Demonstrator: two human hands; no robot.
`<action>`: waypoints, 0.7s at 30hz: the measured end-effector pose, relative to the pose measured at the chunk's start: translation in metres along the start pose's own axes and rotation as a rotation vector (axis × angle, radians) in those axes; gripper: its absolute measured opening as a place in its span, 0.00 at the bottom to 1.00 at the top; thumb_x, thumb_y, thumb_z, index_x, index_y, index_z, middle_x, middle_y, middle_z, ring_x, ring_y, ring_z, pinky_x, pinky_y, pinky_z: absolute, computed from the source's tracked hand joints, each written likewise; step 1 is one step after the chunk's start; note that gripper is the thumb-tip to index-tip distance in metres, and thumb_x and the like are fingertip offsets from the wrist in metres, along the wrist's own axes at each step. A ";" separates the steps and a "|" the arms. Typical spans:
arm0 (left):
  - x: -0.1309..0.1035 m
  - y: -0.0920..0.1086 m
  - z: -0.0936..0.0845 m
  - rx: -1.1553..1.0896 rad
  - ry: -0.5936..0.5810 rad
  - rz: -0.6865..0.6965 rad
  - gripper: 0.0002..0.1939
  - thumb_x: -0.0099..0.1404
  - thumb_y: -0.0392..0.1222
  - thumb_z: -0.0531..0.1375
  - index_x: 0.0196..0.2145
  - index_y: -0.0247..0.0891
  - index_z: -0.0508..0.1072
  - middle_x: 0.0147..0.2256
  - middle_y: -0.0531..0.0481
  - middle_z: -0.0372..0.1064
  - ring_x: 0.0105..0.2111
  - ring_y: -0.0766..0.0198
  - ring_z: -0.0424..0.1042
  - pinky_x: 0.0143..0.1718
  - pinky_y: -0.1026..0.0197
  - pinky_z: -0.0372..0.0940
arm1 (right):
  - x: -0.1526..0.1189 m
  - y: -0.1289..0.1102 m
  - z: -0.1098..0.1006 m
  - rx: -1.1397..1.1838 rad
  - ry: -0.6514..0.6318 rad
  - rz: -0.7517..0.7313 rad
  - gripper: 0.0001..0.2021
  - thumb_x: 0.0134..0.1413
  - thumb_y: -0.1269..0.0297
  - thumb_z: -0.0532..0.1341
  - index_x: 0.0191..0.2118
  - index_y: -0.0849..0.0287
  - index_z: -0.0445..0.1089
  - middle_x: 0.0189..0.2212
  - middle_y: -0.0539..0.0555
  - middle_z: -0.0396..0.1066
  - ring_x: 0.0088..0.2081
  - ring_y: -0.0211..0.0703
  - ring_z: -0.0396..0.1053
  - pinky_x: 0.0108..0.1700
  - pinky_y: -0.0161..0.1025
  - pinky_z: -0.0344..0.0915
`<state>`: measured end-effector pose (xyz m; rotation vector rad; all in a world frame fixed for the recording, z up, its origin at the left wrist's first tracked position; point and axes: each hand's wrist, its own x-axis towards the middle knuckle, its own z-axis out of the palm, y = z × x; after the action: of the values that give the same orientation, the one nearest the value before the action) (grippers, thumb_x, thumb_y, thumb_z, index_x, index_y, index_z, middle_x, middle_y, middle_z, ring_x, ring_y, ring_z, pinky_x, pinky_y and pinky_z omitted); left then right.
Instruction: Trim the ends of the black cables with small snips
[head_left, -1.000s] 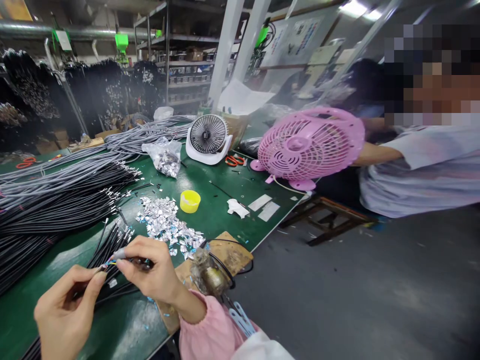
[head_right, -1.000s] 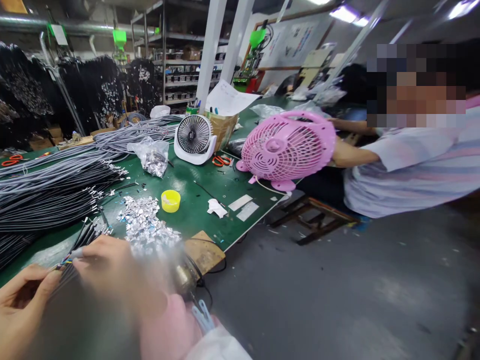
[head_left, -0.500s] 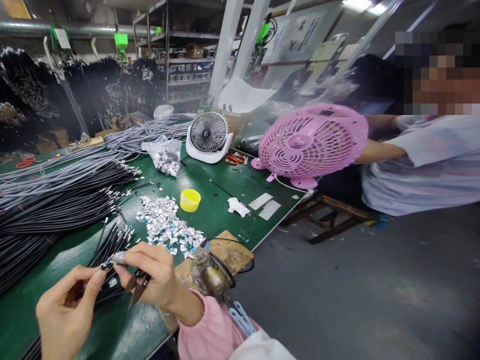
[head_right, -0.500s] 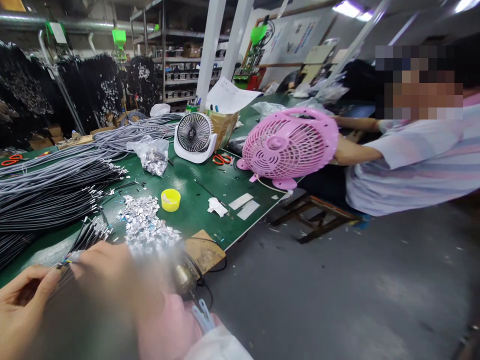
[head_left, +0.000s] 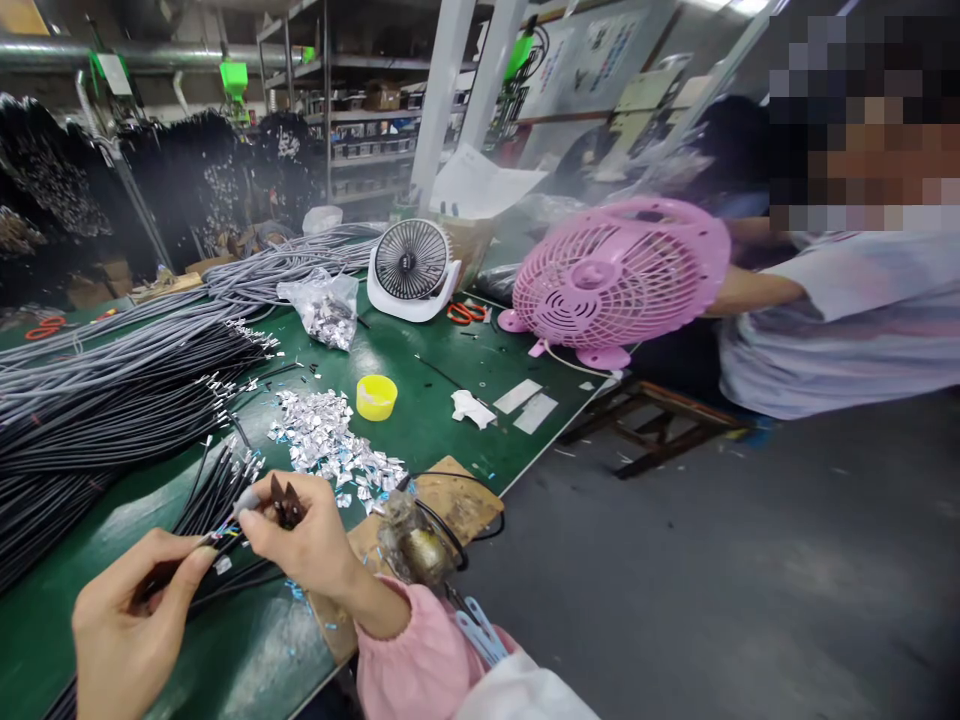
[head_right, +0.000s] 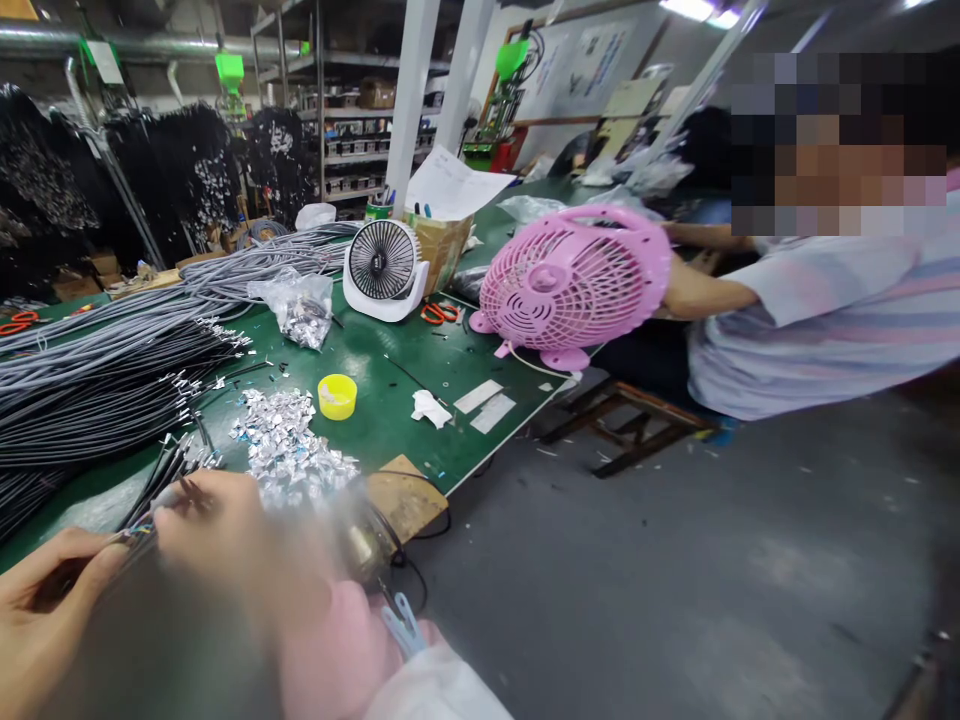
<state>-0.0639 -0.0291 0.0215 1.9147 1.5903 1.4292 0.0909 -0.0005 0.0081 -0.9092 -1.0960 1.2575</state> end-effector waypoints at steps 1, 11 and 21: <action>-0.001 -0.001 0.000 0.003 -0.003 0.001 0.08 0.55 0.47 0.67 0.21 0.44 0.78 0.19 0.58 0.73 0.15 0.69 0.65 0.14 0.70 0.58 | 0.000 -0.004 0.001 0.005 0.062 -0.019 0.05 0.40 0.74 0.62 0.23 0.60 0.75 0.17 0.46 0.71 0.19 0.32 0.67 0.21 0.28 0.62; -0.006 -0.003 0.004 0.147 0.037 0.222 0.09 0.62 0.48 0.66 0.26 0.45 0.77 0.19 0.60 0.71 0.17 0.68 0.66 0.19 0.66 0.59 | 0.000 0.010 -0.001 0.009 -0.004 -0.038 0.08 0.44 0.67 0.68 0.33 0.61 0.82 0.23 0.52 0.78 0.19 0.33 0.66 0.22 0.30 0.65; -0.010 -0.013 0.012 0.464 0.117 0.573 0.08 0.70 0.34 0.58 0.33 0.41 0.75 0.23 0.57 0.74 0.21 0.71 0.70 0.26 0.67 0.58 | 0.003 0.016 -0.001 -0.208 0.013 -0.229 0.11 0.47 0.75 0.59 0.28 0.60 0.80 0.23 0.52 0.77 0.23 0.37 0.69 0.25 0.31 0.64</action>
<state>-0.0605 -0.0287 0.0015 2.7770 1.6043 1.4766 0.0875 0.0039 -0.0071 -0.9158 -1.2986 0.9617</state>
